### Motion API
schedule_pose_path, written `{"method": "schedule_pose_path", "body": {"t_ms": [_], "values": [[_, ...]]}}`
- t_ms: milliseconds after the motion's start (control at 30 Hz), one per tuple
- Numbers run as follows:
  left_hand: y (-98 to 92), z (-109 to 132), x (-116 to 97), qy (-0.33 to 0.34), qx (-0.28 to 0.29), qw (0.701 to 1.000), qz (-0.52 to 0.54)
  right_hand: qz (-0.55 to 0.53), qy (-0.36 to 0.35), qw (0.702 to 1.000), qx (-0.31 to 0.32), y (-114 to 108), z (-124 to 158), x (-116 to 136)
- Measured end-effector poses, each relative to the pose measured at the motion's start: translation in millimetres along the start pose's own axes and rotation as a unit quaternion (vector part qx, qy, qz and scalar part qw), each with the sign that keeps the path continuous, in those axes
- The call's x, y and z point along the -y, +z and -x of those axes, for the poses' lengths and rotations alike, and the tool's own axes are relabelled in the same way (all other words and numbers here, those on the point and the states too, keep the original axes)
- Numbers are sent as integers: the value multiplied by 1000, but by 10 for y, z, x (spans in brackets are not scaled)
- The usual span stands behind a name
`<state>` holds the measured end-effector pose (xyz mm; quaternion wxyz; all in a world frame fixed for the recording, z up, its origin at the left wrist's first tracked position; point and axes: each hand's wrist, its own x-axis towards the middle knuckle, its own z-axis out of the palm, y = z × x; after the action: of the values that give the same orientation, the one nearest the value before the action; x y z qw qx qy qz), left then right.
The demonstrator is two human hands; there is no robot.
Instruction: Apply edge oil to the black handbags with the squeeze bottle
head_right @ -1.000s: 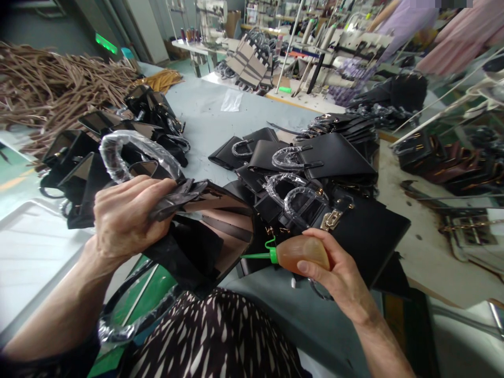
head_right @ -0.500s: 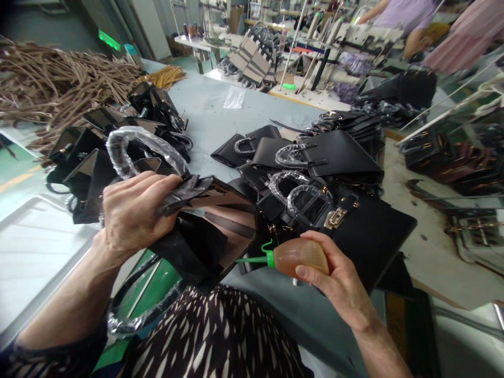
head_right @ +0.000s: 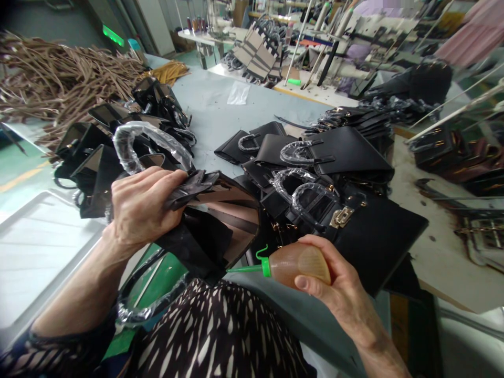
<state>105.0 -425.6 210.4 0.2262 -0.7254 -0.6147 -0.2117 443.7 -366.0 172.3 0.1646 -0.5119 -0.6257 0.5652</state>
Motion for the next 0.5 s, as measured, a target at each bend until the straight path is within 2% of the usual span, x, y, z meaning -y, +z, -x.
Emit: {"method": "schedule_pose_path", "body": {"t_ms": [233, 500], "values": [[5, 1, 6, -9, -1, 1000, 12, -7, -4, 1000, -26, 77, 38, 10], [20, 12, 8, -4, 12, 1000, -20, 18, -5, 1000, -14, 92, 83, 50]]}}
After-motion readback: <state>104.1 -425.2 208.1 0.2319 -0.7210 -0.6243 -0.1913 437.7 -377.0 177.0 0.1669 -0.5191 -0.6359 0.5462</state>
